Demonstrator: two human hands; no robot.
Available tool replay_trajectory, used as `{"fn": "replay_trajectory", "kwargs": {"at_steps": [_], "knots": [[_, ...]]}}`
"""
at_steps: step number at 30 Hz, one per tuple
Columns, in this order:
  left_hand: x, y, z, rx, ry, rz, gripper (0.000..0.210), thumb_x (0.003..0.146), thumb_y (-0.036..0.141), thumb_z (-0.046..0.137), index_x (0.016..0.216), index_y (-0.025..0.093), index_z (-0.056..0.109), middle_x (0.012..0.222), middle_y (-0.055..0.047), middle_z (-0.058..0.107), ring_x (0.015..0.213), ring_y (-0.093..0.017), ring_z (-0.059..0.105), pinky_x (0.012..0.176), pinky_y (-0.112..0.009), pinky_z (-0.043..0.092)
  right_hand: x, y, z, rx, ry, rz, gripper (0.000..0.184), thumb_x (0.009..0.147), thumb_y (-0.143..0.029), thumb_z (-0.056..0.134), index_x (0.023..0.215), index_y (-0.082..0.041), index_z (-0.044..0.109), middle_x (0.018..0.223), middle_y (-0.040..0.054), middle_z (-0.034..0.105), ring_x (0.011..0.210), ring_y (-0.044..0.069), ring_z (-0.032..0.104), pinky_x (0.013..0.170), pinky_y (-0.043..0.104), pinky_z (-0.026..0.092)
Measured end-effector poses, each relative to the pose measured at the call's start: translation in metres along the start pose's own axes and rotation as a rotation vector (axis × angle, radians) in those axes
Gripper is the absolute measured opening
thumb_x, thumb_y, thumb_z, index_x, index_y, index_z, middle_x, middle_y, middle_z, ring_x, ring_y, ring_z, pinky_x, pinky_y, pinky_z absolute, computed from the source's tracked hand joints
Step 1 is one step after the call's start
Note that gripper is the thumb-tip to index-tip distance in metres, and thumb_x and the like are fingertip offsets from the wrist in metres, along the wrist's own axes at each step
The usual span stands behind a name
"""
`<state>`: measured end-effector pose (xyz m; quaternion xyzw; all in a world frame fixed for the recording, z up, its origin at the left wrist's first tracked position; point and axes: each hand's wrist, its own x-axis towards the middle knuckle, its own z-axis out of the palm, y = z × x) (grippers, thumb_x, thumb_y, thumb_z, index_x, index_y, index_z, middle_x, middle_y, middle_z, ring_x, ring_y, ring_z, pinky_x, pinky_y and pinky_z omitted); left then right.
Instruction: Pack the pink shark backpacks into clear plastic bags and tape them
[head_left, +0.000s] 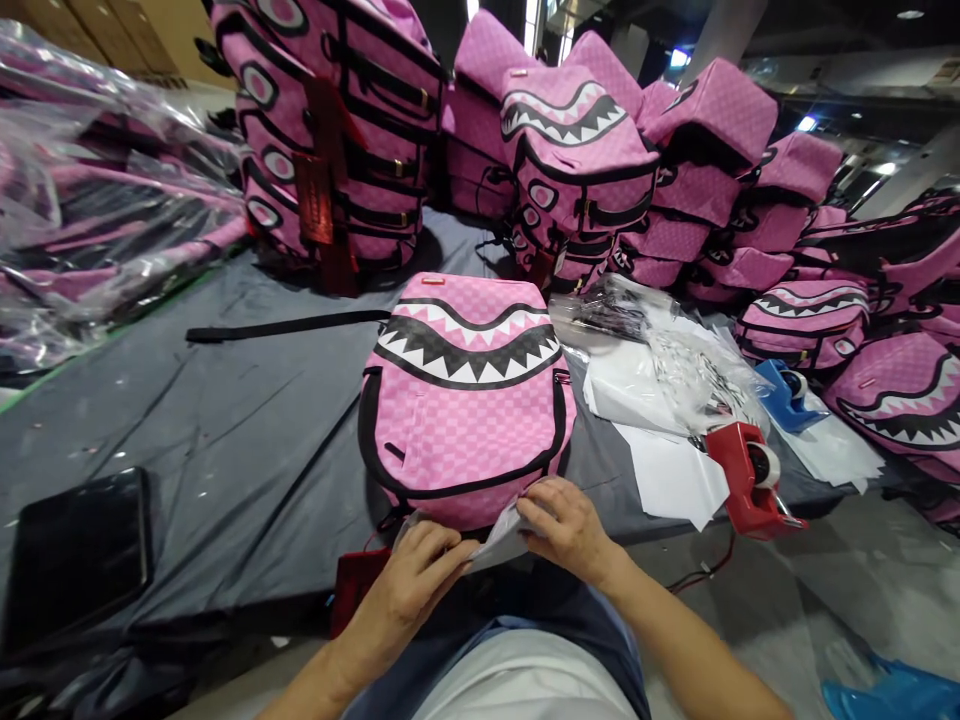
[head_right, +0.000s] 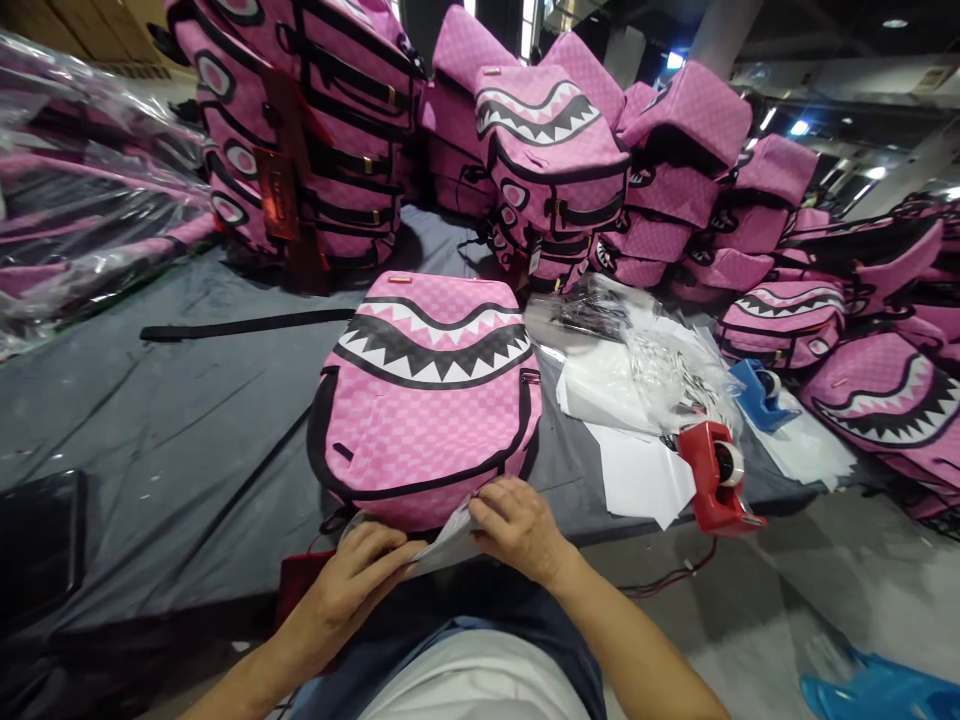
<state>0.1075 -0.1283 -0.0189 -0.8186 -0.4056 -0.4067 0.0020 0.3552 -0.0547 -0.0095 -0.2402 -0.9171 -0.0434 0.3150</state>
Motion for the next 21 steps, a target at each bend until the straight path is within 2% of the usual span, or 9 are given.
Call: {"fn": "replay_trajectory", "kwargs": {"at_steps": [3, 5, 7, 9, 11, 13, 17, 21], "knots": [[-0.009, 0.01, 0.006, 0.246, 0.107, -0.019, 0.023, 0.095, 0.008, 0.054, 0.109, 0.021, 0.067, 0.098, -0.008, 0.066, 0.097, -0.022, 0.057, 0.092, -0.04, 0.047, 0.005, 0.012, 0.006, -0.047, -0.03, -0.132, 0.011, 0.092, -0.018, 0.057, 0.099, -0.018, 0.065, 0.097, 0.0078, 0.069, 0.096, 0.019, 0.062, 0.091, 0.034, 0.053], [-0.015, 0.017, 0.013, 0.355, 0.17, -0.104, 0.023, 0.092, 0.007, 0.06, 0.107, 0.022, 0.068, 0.105, -0.01, 0.065, 0.102, -0.026, 0.057, 0.092, -0.044, 0.046, 0.009, 0.018, 0.006, -0.073, -0.053, -0.21, 0.011, 0.093, -0.016, 0.054, 0.093, -0.019, 0.064, 0.091, 0.0056, 0.069, 0.09, 0.017, 0.063, 0.085, 0.032, 0.053], [-0.018, 0.021, 0.021, 0.371, 0.213, -0.171, 0.022, 0.091, 0.008, 0.061, 0.107, 0.022, 0.067, 0.106, -0.011, 0.063, 0.105, -0.027, 0.057, 0.092, -0.046, 0.048, 0.012, 0.02, 0.001, -0.097, -0.072, -0.266, 0.013, 0.095, -0.016, 0.052, 0.09, -0.019, 0.064, 0.088, 0.0044, 0.068, 0.087, 0.016, 0.062, 0.083, 0.03, 0.053], [-0.019, 0.018, 0.026, 0.361, 0.22, -0.166, 0.021, 0.092, 0.009, 0.06, 0.106, 0.022, 0.066, 0.105, -0.011, 0.062, 0.107, -0.027, 0.058, 0.097, -0.05, 0.049, 0.015, 0.019, -0.004, -0.136, -0.057, -0.296, 0.016, 0.096, -0.012, 0.052, 0.088, -0.019, 0.064, 0.09, 0.0041, 0.069, 0.091, 0.016, 0.063, 0.086, 0.031, 0.053], [-0.017, 0.011, 0.025, 0.358, 0.191, -0.112, 0.018, 0.092, 0.01, 0.06, 0.104, 0.021, 0.065, 0.1, -0.009, 0.064, 0.104, -0.026, 0.059, 0.101, -0.053, 0.049, 0.017, 0.017, -0.008, -0.162, -0.058, -0.3, 0.017, 0.096, -0.009, 0.053, 0.087, -0.019, 0.064, 0.095, 0.0046, 0.069, 0.097, 0.017, 0.062, 0.092, 0.032, 0.051], [-0.015, 0.002, 0.021, 0.351, 0.154, -0.043, 0.012, 0.092, 0.012, 0.061, 0.1, 0.02, 0.065, 0.091, -0.007, 0.065, 0.097, -0.023, 0.061, 0.1, -0.05, 0.051, 0.016, 0.017, -0.009, -0.15, -0.104, -0.297, 0.02, 0.098, -0.01, 0.05, 0.087, -0.019, 0.064, 0.095, 0.0049, 0.07, 0.096, 0.016, 0.062, 0.092, 0.032, 0.051], [-0.009, -0.016, 0.006, 0.269, 0.06, 0.123, 0.004, 0.093, 0.016, 0.062, 0.096, 0.018, 0.064, 0.084, -0.004, 0.067, 0.086, -0.019, 0.063, 0.092, -0.038, 0.054, 0.016, 0.024, -0.003, -0.091, -0.237, -0.294, 0.023, 0.102, -0.017, 0.044, 0.086, -0.019, 0.061, 0.087, 0.0037, 0.067, 0.08, 0.015, 0.058, 0.079, 0.029, 0.048], [-0.006, -0.027, -0.003, 0.176, -0.09, 0.22, 0.004, 0.095, 0.017, 0.06, 0.097, 0.018, 0.063, 0.082, -0.003, 0.066, 0.078, -0.016, 0.062, 0.079, -0.03, 0.054, 0.021, 0.029, -0.002, -0.118, -0.389, -0.285, 0.014, 0.097, -0.024, 0.053, 0.085, -0.02, 0.059, 0.083, 0.0022, 0.063, 0.074, 0.016, 0.054, 0.071, 0.03, 0.042]]}}
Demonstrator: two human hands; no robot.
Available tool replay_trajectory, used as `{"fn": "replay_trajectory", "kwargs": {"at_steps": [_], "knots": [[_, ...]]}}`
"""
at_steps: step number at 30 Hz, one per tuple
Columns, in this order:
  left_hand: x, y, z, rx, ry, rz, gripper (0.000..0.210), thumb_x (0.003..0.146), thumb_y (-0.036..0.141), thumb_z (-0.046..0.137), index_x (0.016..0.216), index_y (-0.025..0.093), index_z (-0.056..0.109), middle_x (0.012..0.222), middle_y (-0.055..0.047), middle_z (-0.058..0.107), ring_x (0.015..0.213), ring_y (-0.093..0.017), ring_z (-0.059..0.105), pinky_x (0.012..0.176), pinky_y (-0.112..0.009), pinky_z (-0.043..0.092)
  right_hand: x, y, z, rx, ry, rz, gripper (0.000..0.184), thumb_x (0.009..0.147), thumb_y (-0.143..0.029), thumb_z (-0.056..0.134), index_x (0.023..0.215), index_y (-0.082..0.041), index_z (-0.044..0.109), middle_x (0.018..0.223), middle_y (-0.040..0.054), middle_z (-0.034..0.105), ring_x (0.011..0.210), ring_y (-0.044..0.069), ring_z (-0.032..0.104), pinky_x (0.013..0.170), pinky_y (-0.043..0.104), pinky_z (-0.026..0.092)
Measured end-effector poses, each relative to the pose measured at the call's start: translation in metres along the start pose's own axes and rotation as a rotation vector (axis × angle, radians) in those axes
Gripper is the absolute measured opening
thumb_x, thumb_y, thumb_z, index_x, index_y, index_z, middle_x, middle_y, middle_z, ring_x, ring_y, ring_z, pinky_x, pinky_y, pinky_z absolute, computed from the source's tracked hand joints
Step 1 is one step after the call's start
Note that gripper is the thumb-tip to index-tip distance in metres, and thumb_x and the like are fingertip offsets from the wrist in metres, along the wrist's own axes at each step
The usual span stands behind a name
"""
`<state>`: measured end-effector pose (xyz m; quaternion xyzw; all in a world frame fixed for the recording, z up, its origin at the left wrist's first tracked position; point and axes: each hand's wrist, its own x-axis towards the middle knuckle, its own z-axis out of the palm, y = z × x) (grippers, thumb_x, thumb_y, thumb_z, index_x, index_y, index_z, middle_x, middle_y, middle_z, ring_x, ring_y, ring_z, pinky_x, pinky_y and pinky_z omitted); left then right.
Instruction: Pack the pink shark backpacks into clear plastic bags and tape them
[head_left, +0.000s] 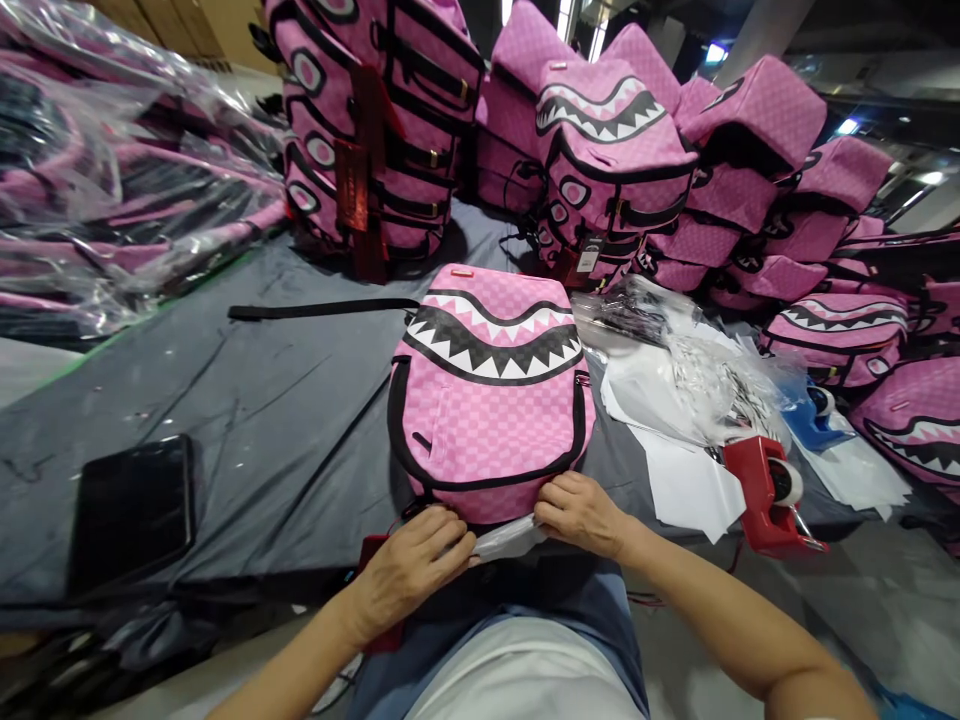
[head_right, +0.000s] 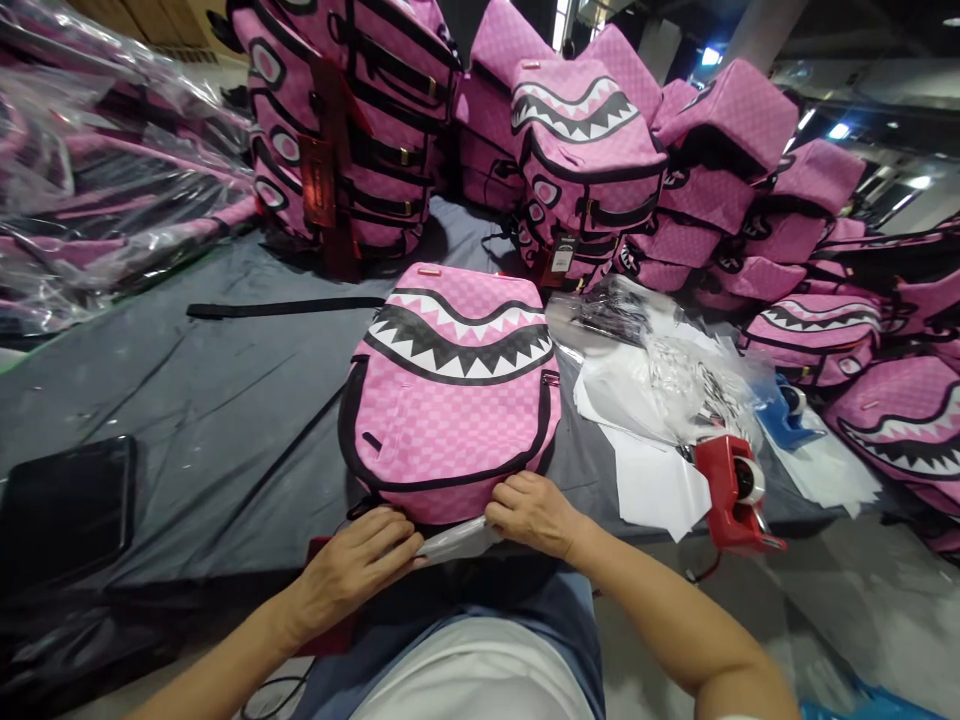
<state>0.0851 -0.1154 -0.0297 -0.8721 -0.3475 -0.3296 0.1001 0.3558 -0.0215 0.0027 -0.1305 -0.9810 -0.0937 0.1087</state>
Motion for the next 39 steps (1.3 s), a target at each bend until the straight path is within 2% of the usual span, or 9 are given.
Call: {"fn": "replay_trajectory", "kwargs": {"at_steps": [7, 11, 14, 17, 23, 28, 33, 37, 39], "knots": [[0.016, -0.013, -0.017, -0.104, -0.23, -0.079, 0.023, 0.095, 0.009, 0.049, 0.11, 0.021, 0.062, 0.097, -0.004, 0.068, 0.086, -0.016, 0.064, 0.077, -0.026, 0.053, 0.021, 0.018, -0.036, 0.11, -0.264, -0.088, 0.015, 0.093, -0.032, 0.064, 0.091, -0.018, 0.059, 0.088, 0.0048, 0.064, 0.081, 0.018, 0.055, 0.072, 0.03, 0.039], [0.068, -0.035, -0.078, -0.255, -0.317, -0.092, 0.017, 0.097, 0.014, 0.048, 0.094, 0.02, 0.064, 0.086, -0.001, 0.065, 0.078, -0.015, 0.06, 0.07, -0.023, 0.05, 0.051, 0.047, -0.103, 0.284, -0.199, -0.126, 0.026, 0.091, -0.042, 0.068, 0.09, -0.017, 0.06, 0.084, 0.0033, 0.063, 0.076, 0.016, 0.055, 0.067, 0.027, 0.037], [0.115, -0.045, -0.133, -0.305, -0.299, -0.135, 0.02, 0.099, 0.036, 0.053, 0.104, 0.021, 0.065, 0.093, -0.002, 0.065, 0.081, -0.015, 0.061, 0.071, -0.023, 0.052, 0.071, 0.065, -0.158, 0.385, -0.093, -0.085, 0.034, 0.094, -0.052, 0.06, 0.086, -0.019, 0.058, 0.079, -0.0002, 0.059, 0.07, 0.014, 0.051, 0.063, 0.024, 0.034], [0.143, -0.04, -0.16, -0.299, -0.308, -0.157, 0.036, 0.092, 0.048, 0.062, 0.119, 0.024, 0.062, 0.109, -0.005, 0.064, 0.097, -0.021, 0.064, 0.084, -0.03, 0.055, 0.076, 0.067, -0.177, 0.312, 0.018, -0.034, 0.042, 0.097, -0.058, 0.051, 0.076, -0.021, 0.054, 0.069, -0.0022, 0.053, 0.064, 0.012, 0.047, 0.059, 0.025, 0.029], [0.133, -0.022, -0.121, -0.071, -0.33, -0.149, 0.012, 0.089, 0.025, 0.065, 0.099, 0.023, 0.059, 0.094, 0.0, 0.06, 0.073, -0.014, 0.062, 0.062, -0.024, 0.047, 0.056, 0.059, -0.129, 0.029, 0.142, -0.073, 0.041, 0.099, -0.055, 0.05, 0.077, -0.02, 0.052, 0.071, 0.0009, 0.057, 0.067, 0.016, 0.049, 0.064, 0.029, 0.029], [0.115, -0.014, -0.098, 0.147, -0.408, -0.016, 0.041, 0.069, 0.021, 0.085, 0.093, 0.023, 0.052, 0.091, 0.001, 0.059, 0.078, -0.02, 0.063, 0.065, -0.03, 0.049, 0.042, 0.059, -0.122, 0.08, 0.011, -0.188, 0.039, 0.091, -0.055, 0.065, 0.084, -0.02, 0.051, 0.078, 0.0005, 0.058, 0.071, 0.016, 0.049, 0.064, 0.028, 0.03], [0.12, -0.015, -0.105, 0.176, -0.12, 0.064, 0.01, 0.092, 0.012, 0.054, 0.094, 0.022, 0.05, 0.089, 0.0, 0.061, 0.071, -0.016, 0.062, 0.063, -0.026, 0.051, 0.046, 0.054, -0.124, 0.106, 0.202, -0.086, 0.03, 0.1, -0.044, 0.049, 0.08, -0.022, 0.047, 0.071, 0.0, 0.053, 0.067, 0.017, 0.046, 0.064, 0.03, 0.029], [0.131, -0.012, -0.107, 0.384, 0.257, 0.069, 0.022, 0.095, 0.006, 0.04, 0.107, 0.017, 0.056, 0.109, -0.01, 0.065, 0.084, -0.017, 0.066, 0.073, -0.027, 0.053, 0.059, 0.039, -0.122, 0.05, 0.542, 0.138, 0.029, 0.099, -0.035, 0.032, 0.075, -0.024, 0.043, 0.066, 0.0001, 0.045, 0.061, 0.018, 0.04, 0.062, 0.033, 0.025], [0.132, -0.01, -0.106, 0.454, 0.314, 0.002, 0.022, 0.093, 0.005, 0.043, 0.103, 0.017, 0.058, 0.113, -0.011, 0.066, 0.08, -0.017, 0.067, 0.071, -0.028, 0.052, 0.063, 0.033, -0.124, 0.047, 0.573, 0.175, 0.029, 0.098, -0.037, 0.033, 0.074, -0.024, 0.041, 0.064, -0.0009, 0.042, 0.059, 0.018, 0.038, 0.061, 0.033, 0.024]]}}
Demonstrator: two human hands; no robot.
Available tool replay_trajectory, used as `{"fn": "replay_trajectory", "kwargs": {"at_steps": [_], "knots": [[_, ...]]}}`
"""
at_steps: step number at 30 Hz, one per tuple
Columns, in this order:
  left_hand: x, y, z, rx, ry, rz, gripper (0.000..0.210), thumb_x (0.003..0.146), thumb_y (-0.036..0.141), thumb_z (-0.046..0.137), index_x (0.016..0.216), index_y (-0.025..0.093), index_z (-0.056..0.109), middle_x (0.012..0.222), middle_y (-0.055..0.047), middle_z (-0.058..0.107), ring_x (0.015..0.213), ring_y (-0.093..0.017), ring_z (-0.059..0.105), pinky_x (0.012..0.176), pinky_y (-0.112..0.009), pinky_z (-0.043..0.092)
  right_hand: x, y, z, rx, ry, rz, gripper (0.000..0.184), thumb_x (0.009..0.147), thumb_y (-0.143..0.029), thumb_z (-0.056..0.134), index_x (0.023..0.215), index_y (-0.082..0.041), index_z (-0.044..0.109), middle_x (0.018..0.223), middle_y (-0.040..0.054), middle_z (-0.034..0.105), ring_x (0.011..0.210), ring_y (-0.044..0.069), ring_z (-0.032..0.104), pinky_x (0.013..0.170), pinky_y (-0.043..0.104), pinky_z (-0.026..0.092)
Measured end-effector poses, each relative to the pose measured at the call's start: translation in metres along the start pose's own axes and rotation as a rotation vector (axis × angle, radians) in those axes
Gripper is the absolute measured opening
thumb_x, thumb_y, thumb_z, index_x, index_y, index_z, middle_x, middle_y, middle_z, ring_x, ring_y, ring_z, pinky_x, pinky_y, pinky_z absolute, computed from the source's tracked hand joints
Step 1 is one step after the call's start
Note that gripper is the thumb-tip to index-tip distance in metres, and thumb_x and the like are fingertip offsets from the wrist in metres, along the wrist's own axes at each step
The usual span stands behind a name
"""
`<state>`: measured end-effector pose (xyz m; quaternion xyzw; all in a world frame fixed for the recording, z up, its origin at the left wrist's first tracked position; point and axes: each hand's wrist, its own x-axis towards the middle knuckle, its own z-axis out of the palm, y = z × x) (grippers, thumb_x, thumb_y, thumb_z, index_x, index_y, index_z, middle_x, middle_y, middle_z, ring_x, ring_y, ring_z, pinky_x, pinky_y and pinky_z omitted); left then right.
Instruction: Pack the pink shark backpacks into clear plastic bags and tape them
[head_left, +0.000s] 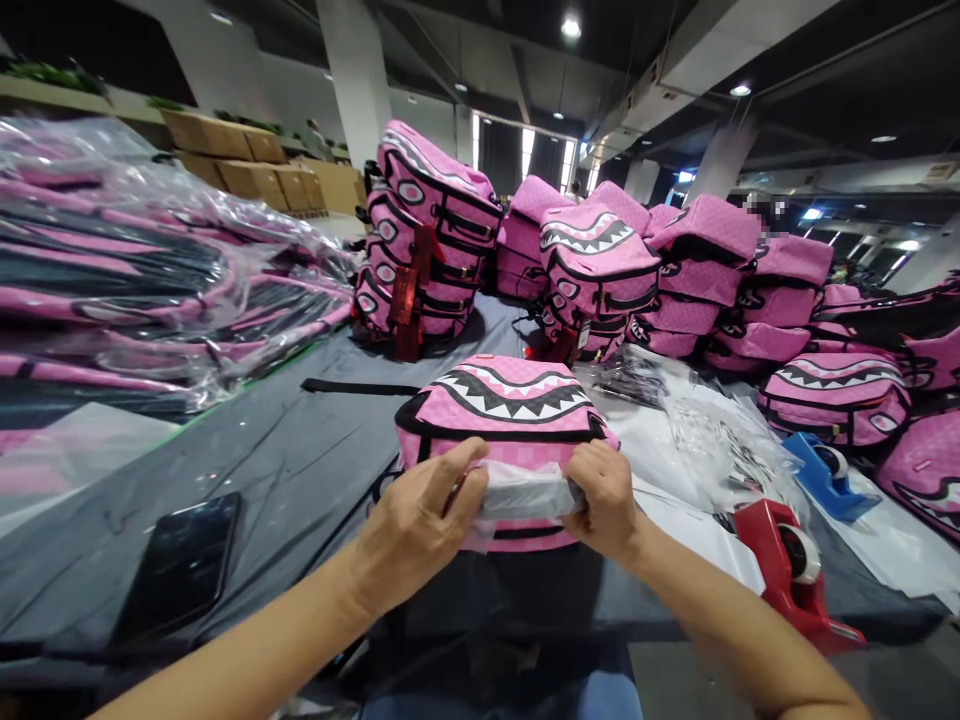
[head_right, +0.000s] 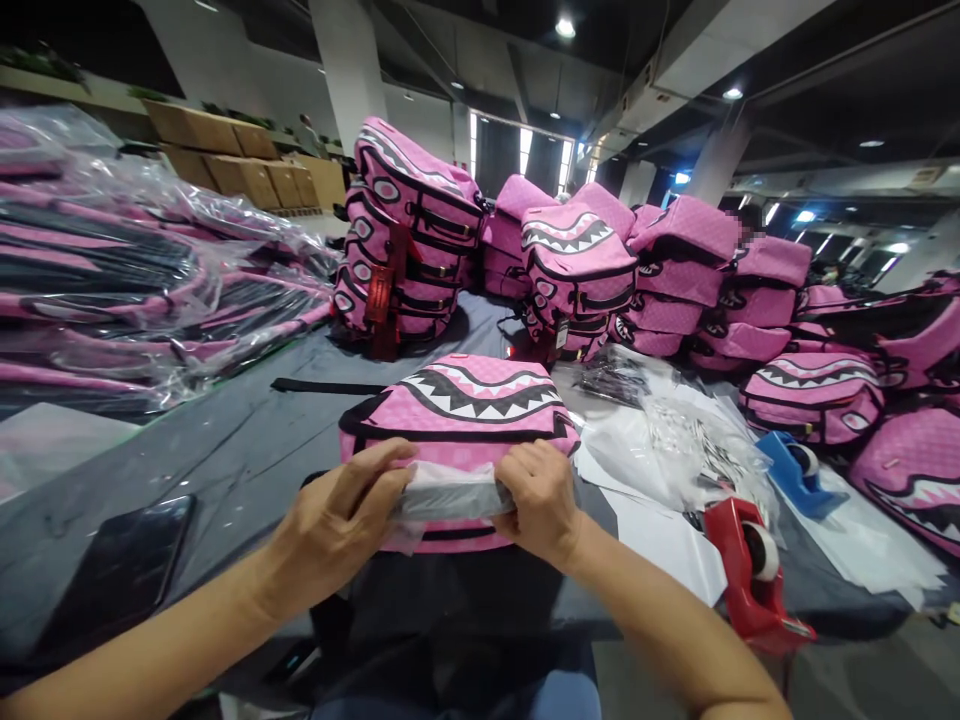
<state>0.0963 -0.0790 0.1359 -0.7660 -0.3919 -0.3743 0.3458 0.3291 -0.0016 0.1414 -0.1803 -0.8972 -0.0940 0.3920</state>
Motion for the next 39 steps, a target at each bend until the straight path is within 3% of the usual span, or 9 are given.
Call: {"fn": "replay_trajectory", "kwargs": {"at_steps": [5, 9, 12, 15, 19, 24, 30, 35, 39], "knots": [[-0.005, -0.002, -0.003, 0.114, -0.013, 0.042, 0.024, 0.091, -0.001, 0.043, 0.092, 0.017, 0.058, 0.111, -0.011, 0.07, 0.074, -0.015, 0.067, 0.067, -0.026, 0.053, -0.003, 0.0, -0.007, 0.122, -0.224, -0.175, 0.027, 0.099, -0.045, 0.046, 0.084, -0.022, 0.043, 0.071, 0.0001, 0.049, 0.065, 0.018, 0.043, 0.062, 0.031, 0.029], [-0.013, 0.009, -0.006, -0.033, -0.094, 0.075, 0.012, 0.096, 0.014, 0.047, 0.099, 0.015, 0.058, 0.111, -0.015, 0.068, 0.087, -0.02, 0.07, 0.074, -0.03, 0.059, -0.016, 0.006, -0.002, 0.109, -0.036, -0.203, 0.025, 0.102, -0.023, 0.026, 0.083, -0.022, 0.042, 0.068, 0.0004, 0.046, 0.062, 0.018, 0.038, 0.061, 0.032, 0.027], [-0.02, 0.021, -0.009, -0.117, -0.213, 0.061, 0.02, 0.1, 0.026, 0.044, 0.105, 0.012, 0.057, 0.113, -0.017, 0.067, 0.098, -0.023, 0.069, 0.081, -0.033, 0.061, -0.023, 0.005, 0.005, 0.034, 0.118, -0.156, 0.025, 0.097, -0.013, 0.03, 0.078, -0.023, 0.041, 0.065, -0.0006, 0.041, 0.06, 0.018, 0.035, 0.06, 0.033, 0.024], [-0.027, 0.024, -0.01, -0.184, -0.207, -0.005, 0.021, 0.1, 0.011, 0.037, 0.11, 0.013, 0.055, 0.106, -0.011, 0.07, 0.09, -0.017, 0.07, 0.08, -0.026, 0.059, -0.027, -0.001, 0.011, 0.035, 0.068, -0.209, 0.023, 0.095, -0.014, 0.034, 0.076, -0.023, 0.043, 0.063, -0.0015, 0.041, 0.059, 0.017, 0.035, 0.06, 0.033, 0.024], [-0.038, 0.019, -0.001, -0.161, -0.102, -0.137, 0.021, 0.102, 0.013, 0.04, 0.119, 0.011, 0.051, 0.088, -0.005, 0.071, 0.07, -0.014, 0.067, 0.069, -0.026, 0.056, -0.035, -0.01, 0.019, 0.004, -0.089, -0.263, 0.019, 0.094, -0.023, 0.042, 0.076, -0.021, 0.047, 0.066, -0.0005, 0.047, 0.062, 0.017, 0.04, 0.062, 0.032, 0.029], [-0.06, 0.025, 0.021, 0.147, -0.027, -0.031, 0.018, 0.093, 0.0, 0.047, 0.096, 0.015, 0.056, 0.099, -0.012, 0.07, 0.074, -0.019, 0.066, 0.069, -0.032, 0.055, -0.051, -0.005, 0.045, -0.11, 0.076, -0.226, 0.029, 0.091, -0.002, 0.034, 0.073, -0.021, 0.047, 0.065, -0.0004, 0.044, 0.063, 0.017, 0.037, 0.065, 0.032, 0.029], [-0.116, 0.051, 0.044, 0.098, -0.201, -0.015, 0.018, 0.09, 0.003, 0.045, 0.091, 0.012, 0.06, 0.105, -0.015, 0.066, 0.078, -0.02, 0.062, 0.072, -0.035, 0.056, -0.099, -0.004, 0.096, -0.125, 0.118, -0.123, 0.029, 0.089, 0.001, 0.041, 0.07, -0.021, 0.046, 0.063, -0.0016, 0.042, 0.063, 0.016, 0.037, 0.066, 0.031, 0.031], [-0.154, 0.073, 0.046, -0.052, -0.25, -0.056, 0.018, 0.09, 0.006, 0.052, 0.104, 0.012, 0.061, 0.114, -0.015, 0.064, 0.096, -0.024, 0.065, 0.088, -0.042, 0.058, -0.136, -0.011, 0.091, 0.059, -0.07, -0.07, 0.008, 0.089, -0.017, 0.048, 0.091, -0.02, 0.055, 0.076, 0.0029, 0.058, 0.073, 0.019, 0.05, 0.075, 0.035, 0.041], [-0.153, 0.071, 0.035, -0.181, -0.259, -0.3, 0.029, 0.098, 0.018, 0.048, 0.126, 0.013, 0.052, 0.123, -0.015, 0.057, 0.102, -0.02, 0.068, 0.087, -0.031, 0.061, -0.126, -0.008, 0.065, 0.187, -0.335, -0.028, 0.038, 0.093, -0.034, 0.054, 0.125, -0.014, 0.052, 0.092, 0.0083, 0.067, 0.083, 0.022, 0.057, 0.079, 0.037, 0.044]]}}
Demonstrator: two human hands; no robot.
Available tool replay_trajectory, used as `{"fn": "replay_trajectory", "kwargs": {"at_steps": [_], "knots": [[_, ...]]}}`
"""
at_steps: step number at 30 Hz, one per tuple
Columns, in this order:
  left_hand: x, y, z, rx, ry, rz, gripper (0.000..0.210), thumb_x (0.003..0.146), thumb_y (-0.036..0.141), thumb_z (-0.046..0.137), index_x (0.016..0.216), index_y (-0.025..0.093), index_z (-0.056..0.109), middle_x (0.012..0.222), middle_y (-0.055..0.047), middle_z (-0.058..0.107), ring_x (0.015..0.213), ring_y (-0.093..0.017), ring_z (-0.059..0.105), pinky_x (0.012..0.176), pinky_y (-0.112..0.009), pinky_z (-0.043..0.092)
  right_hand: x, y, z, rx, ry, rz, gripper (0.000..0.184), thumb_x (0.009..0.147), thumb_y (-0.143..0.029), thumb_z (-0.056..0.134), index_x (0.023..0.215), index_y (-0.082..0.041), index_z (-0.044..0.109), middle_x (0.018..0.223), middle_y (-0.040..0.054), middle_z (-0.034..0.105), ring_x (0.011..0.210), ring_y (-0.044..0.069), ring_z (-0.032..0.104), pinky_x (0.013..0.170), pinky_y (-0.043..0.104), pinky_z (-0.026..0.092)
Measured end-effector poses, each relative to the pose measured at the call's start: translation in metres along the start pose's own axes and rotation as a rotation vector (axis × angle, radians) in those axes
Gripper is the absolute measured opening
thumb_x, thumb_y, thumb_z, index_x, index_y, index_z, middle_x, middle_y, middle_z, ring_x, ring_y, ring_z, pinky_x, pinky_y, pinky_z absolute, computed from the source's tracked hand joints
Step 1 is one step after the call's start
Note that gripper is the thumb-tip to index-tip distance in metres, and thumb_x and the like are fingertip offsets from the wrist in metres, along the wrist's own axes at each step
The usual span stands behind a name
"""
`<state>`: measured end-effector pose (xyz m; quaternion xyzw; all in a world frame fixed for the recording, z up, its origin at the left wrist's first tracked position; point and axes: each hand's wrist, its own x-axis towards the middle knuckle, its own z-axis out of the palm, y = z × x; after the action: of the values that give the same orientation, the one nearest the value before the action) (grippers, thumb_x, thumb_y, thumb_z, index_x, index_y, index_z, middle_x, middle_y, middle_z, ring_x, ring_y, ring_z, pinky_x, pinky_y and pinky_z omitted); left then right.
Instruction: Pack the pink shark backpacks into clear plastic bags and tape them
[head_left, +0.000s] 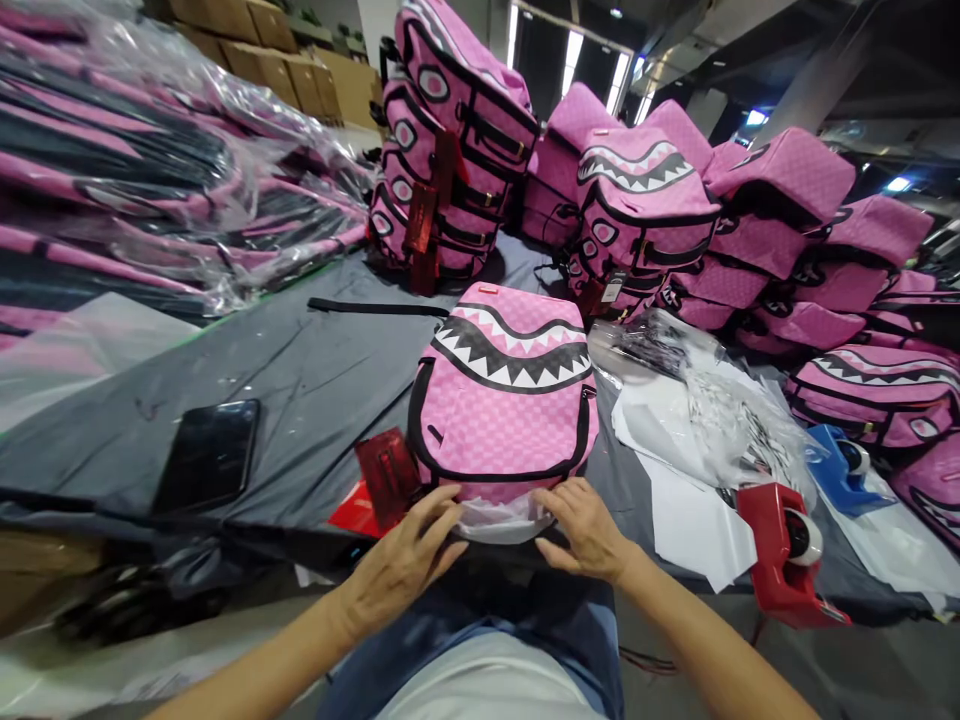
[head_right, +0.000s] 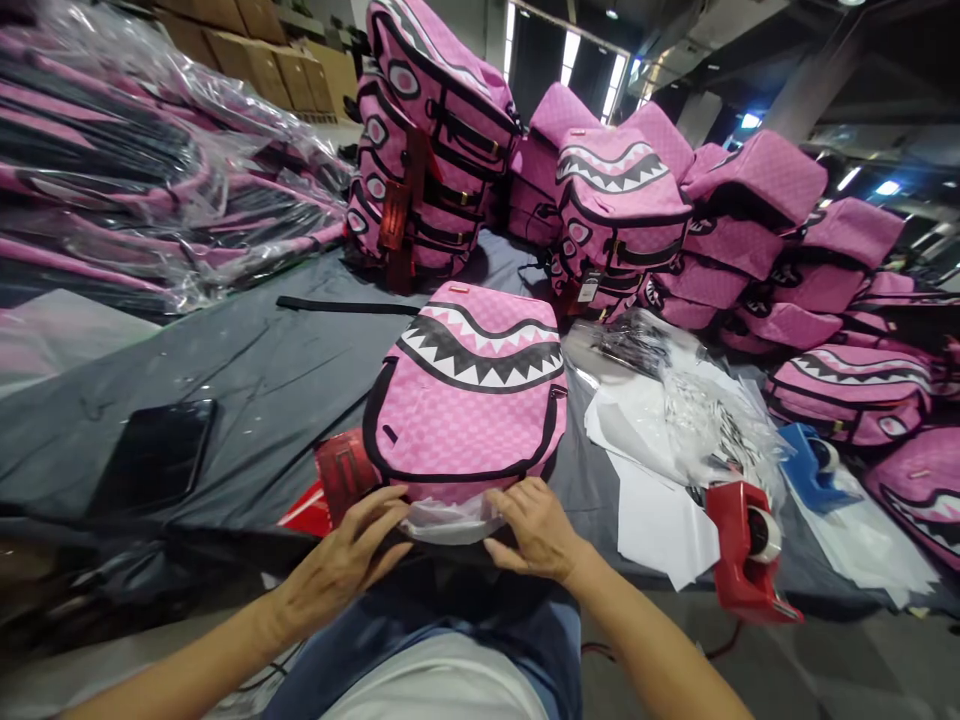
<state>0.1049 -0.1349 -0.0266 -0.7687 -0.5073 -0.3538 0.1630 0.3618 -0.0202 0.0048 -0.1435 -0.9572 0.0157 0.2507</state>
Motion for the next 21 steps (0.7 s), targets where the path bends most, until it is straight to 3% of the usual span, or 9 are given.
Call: {"fn": "replay_trajectory", "kwargs": {"at_steps": [2, 5, 7, 10, 13, 16, 19, 21], "knots": [[0.009, -0.002, -0.004, -0.058, -0.02, -0.071, 0.028, 0.101, 0.019, 0.044, 0.129, 0.018, 0.049, 0.117, -0.011, 0.058, 0.092, -0.015, 0.069, 0.08, -0.025, 0.061, 0.009, 0.001, -0.009, -0.025, -0.095, 0.063, 0.031, 0.097, -0.029, 0.055, 0.124, -0.015, 0.054, 0.088, 0.0058, 0.07, 0.078, 0.019, 0.059, 0.076, 0.033, 0.042], [0.022, -0.004, -0.004, -0.063, -0.121, -0.051, 0.024, 0.103, 0.022, 0.039, 0.123, 0.019, 0.052, 0.105, -0.007, 0.059, 0.084, -0.015, 0.069, 0.072, -0.025, 0.059, 0.024, 0.001, -0.011, -0.151, -0.25, 0.106, 0.007, 0.097, -0.024, 0.061, 0.101, -0.019, 0.062, 0.078, 0.0017, 0.07, 0.071, 0.017, 0.06, 0.071, 0.032, 0.037], [0.026, -0.005, -0.004, -0.067, -0.196, -0.047, 0.021, 0.103, 0.023, 0.038, 0.114, 0.019, 0.056, 0.102, -0.006, 0.059, 0.078, -0.015, 0.068, 0.066, -0.026, 0.058, 0.03, -0.001, -0.01, -0.22, -0.341, 0.096, 0.011, 0.096, -0.026, 0.065, 0.088, -0.019, 0.062, 0.073, 0.0013, 0.069, 0.069, 0.017, 0.06, 0.068, 0.032, 0.034], [0.028, -0.008, -0.008, -0.082, -0.239, -0.069, 0.018, 0.101, 0.021, 0.042, 0.098, 0.02, 0.06, 0.1, -0.005, 0.06, 0.074, -0.015, 0.065, 0.064, -0.026, 0.056, 0.032, -0.004, -0.013, -0.263, -0.294, 0.011, 0.013, 0.098, -0.02, 0.06, 0.085, -0.019, 0.062, 0.07, 0.0005, 0.064, 0.067, 0.016, 0.056, 0.068, 0.032, 0.033], [0.035, -0.016, -0.018, -0.153, -0.18, 0.153, 0.018, 0.097, 0.012, 0.047, 0.095, 0.019, 0.063, 0.101, -0.007, 0.067, 0.092, -0.018, 0.065, 0.082, -0.031, 0.057, 0.032, -0.006, -0.021, -0.261, -0.111, -0.118, 0.014, 0.098, -0.013, 0.053, 0.091, -0.02, 0.063, 0.083, 0.0036, 0.065, 0.079, 0.018, 0.055, 0.075, 0.032, 0.036], [0.053, -0.027, -0.026, -0.351, -0.337, 0.411, 0.029, 0.096, 0.007, 0.042, 0.095, 0.019, 0.068, 0.116, -0.009, 0.071, 0.114, -0.019, 0.061, 0.098, -0.031, 0.051, 0.037, -0.004, -0.028, -0.203, -0.094, -0.244, 0.015, 0.1, -0.012, 0.05, 0.095, -0.019, 0.062, 0.098, 0.0064, 0.066, 0.091, 0.018, 0.054, 0.076, 0.031, 0.036], [0.072, -0.036, -0.028, -0.388, -0.582, 0.437, 0.035, 0.097, 0.009, 0.037, 0.092, 0.02, 0.07, 0.106, -0.004, 0.074, 0.093, -0.016, 0.067, 0.082, -0.025, 0.052, 0.045, 0.004, -0.03, -0.182, -0.209, -0.314, 0.018, 0.103, -0.015, 0.047, 0.091, -0.018, 0.06, 0.083, 0.0014, 0.064, 0.079, 0.016, 0.051, 0.07, 0.032, 0.033], [0.078, -0.041, -0.026, -0.329, -0.638, 0.485, 0.034, 0.097, 0.008, 0.037, 0.087, 0.02, 0.067, 0.087, -0.002, 0.073, 0.072, -0.015, 0.063, 0.068, -0.024, 0.047, 0.051, 0.01, -0.031, -0.201, -0.283, -0.3, 0.018, 0.104, -0.018, 0.046, 0.093, -0.018, 0.06, 0.073, -0.001, 0.06, 0.071, 0.016, 0.047, 0.068, 0.033, 0.031]]}}
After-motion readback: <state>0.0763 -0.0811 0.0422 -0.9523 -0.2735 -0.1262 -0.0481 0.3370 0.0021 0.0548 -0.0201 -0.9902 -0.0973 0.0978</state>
